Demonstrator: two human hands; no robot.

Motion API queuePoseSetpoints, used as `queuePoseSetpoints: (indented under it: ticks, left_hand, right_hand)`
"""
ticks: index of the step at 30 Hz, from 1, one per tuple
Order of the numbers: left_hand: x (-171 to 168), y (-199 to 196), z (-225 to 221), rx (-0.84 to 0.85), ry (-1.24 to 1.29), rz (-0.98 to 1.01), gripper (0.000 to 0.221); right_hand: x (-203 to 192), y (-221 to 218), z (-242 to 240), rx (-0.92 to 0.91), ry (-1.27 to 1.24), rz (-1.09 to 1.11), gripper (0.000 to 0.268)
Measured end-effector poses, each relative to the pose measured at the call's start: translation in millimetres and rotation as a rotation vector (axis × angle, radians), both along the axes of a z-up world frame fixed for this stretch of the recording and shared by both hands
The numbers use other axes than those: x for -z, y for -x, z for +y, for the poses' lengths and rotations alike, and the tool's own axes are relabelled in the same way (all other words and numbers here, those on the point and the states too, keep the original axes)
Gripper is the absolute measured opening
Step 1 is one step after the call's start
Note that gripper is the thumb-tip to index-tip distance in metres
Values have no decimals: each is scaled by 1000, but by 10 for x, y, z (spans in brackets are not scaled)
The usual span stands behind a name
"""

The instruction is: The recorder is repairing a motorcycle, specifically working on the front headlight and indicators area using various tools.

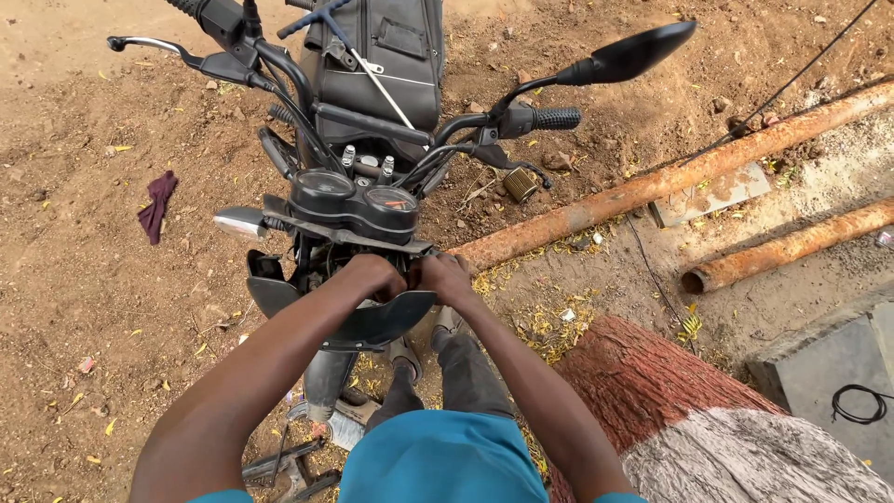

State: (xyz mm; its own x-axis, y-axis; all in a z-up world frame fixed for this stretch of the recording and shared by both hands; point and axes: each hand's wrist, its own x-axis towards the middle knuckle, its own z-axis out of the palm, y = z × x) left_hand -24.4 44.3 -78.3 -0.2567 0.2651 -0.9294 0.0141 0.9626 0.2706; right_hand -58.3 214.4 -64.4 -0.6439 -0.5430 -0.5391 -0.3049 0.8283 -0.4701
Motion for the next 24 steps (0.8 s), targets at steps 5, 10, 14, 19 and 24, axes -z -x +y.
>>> queuePoseSetpoints:
  ticks: [5, 10, 14, 19, 24]
  left_hand:
    - [62, 29, 14, 71, 58, 27, 52]
    - [145, -24, 19, 69, 23, 52, 54]
    - [229, -54, 16, 64, -28, 89, 59]
    - [349, -129, -13, 56, -78, 117, 68]
    - [479, -196, 33, 62, -138, 136, 78]
  right_hand:
    - [26, -3, 57, -22, 126, -29, 22]
    - [-140, -47, 116, 196, 262, -91, 17]
    - [-145, -66, 123, 288, 341, -27, 13]
    - [-381, -101, 54, 266, 233, 29, 12]
    - [-500, -161, 162, 297, 282, -6, 13]
